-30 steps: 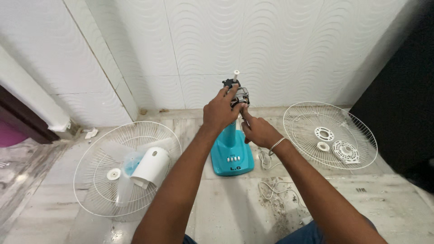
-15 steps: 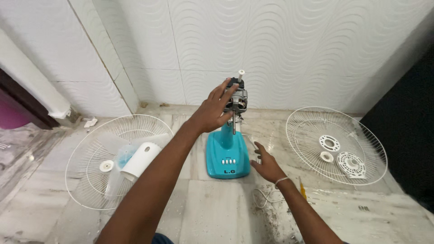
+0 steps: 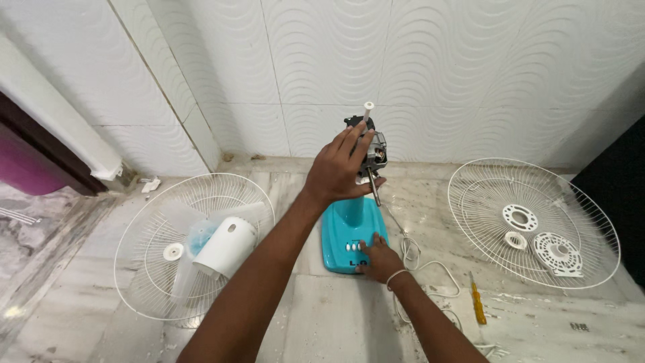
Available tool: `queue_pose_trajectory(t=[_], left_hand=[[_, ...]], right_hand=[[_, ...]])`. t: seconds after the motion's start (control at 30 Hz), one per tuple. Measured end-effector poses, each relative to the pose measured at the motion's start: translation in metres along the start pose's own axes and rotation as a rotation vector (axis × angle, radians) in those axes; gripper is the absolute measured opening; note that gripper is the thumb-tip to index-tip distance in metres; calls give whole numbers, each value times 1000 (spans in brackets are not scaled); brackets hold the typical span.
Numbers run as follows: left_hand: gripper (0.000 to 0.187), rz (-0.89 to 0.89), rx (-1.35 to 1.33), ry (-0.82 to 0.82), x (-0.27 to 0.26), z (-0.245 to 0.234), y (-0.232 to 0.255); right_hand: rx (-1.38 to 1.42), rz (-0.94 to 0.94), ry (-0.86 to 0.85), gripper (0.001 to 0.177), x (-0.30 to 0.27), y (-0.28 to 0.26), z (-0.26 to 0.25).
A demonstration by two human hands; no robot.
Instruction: The person assembles a pedestal fan by attaching the motor housing to the base, securing the rear grille, and tightening the assembly with a screwdriver. The fan blades and front cage remain detached on the floor.
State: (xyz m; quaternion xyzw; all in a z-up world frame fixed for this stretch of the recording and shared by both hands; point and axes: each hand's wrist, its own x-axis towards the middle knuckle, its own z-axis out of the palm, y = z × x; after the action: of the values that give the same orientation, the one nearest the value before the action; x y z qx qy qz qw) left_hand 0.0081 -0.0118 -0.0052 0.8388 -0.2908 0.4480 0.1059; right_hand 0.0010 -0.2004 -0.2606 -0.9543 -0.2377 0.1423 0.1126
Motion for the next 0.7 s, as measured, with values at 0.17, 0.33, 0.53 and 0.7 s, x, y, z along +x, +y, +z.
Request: queue_pose_trajectory(t=[0.17,0.33,0.53,0.7], left_hand=[[91,-7,-38,-24,12,10,-23],[89,-95,-124,-96,25,12,-34],[90,-123,-151,-153,35,13,-38],[91,-126,-149,-109,32,9,-26]], right_hand=[[-80,82,-26,86,-1,-17,-14],[-47,73,11,81,-14,-20,-18],[-11,107,-13,78,-29,-25,-27],[-31,136,-63,79,-38,-27,-33]])
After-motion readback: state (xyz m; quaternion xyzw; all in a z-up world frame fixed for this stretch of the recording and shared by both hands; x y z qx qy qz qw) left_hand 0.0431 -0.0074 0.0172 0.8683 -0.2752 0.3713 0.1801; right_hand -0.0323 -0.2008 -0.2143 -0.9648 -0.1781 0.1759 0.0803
